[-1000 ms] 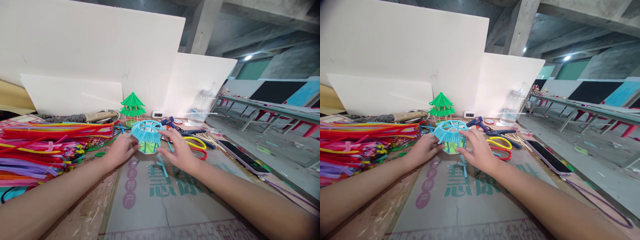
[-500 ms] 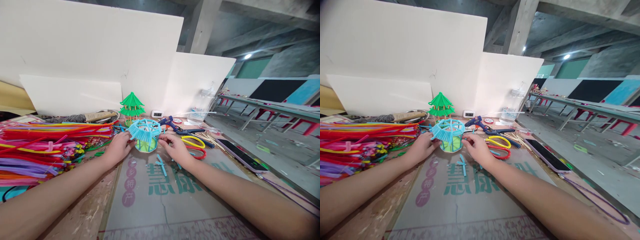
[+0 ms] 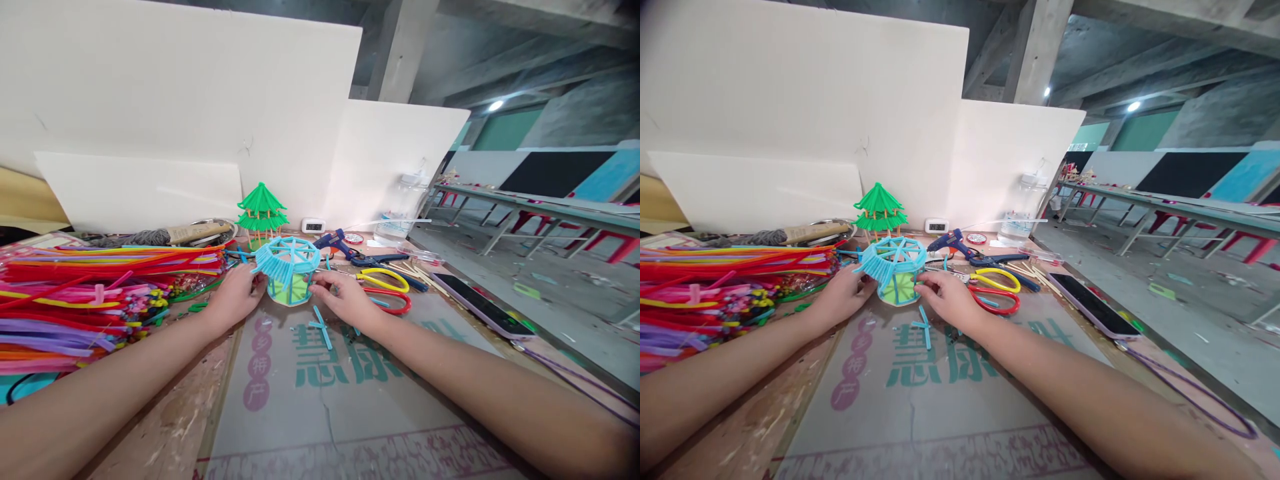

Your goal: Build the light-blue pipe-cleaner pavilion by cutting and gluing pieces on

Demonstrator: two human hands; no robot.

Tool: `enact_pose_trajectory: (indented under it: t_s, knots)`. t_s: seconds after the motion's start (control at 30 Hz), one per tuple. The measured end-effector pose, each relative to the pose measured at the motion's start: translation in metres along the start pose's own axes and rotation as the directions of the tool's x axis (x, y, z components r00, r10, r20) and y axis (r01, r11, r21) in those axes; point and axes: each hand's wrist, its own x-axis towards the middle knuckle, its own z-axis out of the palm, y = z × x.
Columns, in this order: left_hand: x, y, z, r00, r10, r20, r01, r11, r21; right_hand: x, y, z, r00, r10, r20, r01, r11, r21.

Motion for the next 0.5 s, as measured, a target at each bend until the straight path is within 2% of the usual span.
enact_pose_trajectory:
  t_s: [0.2,0.37,0.5]
  knots:
    - [0.0,-0.0004,-0.0003,1.0,-0.016,0.024,0.016,1.0,0.011,0.0013,0.001,0.0004,0.999,0.007,0.053,-0.007,1.0,0.011]
    - [-0.0018,0.001,0.0003,1.0,0.001,0.004,-0.001,1.0,0.015,0.003,0.0035,-0.0003,0.991,0.134,0.009,-0.135,0.987,0.086]
    - [-0.0026,0.0033,-0.0002,0.999,0.033,0.002,-0.033,0.999,-0.014,0.0046,0.01,-0.0006,0.984,0.179,-0.008,-0.177,0.978,0.111]
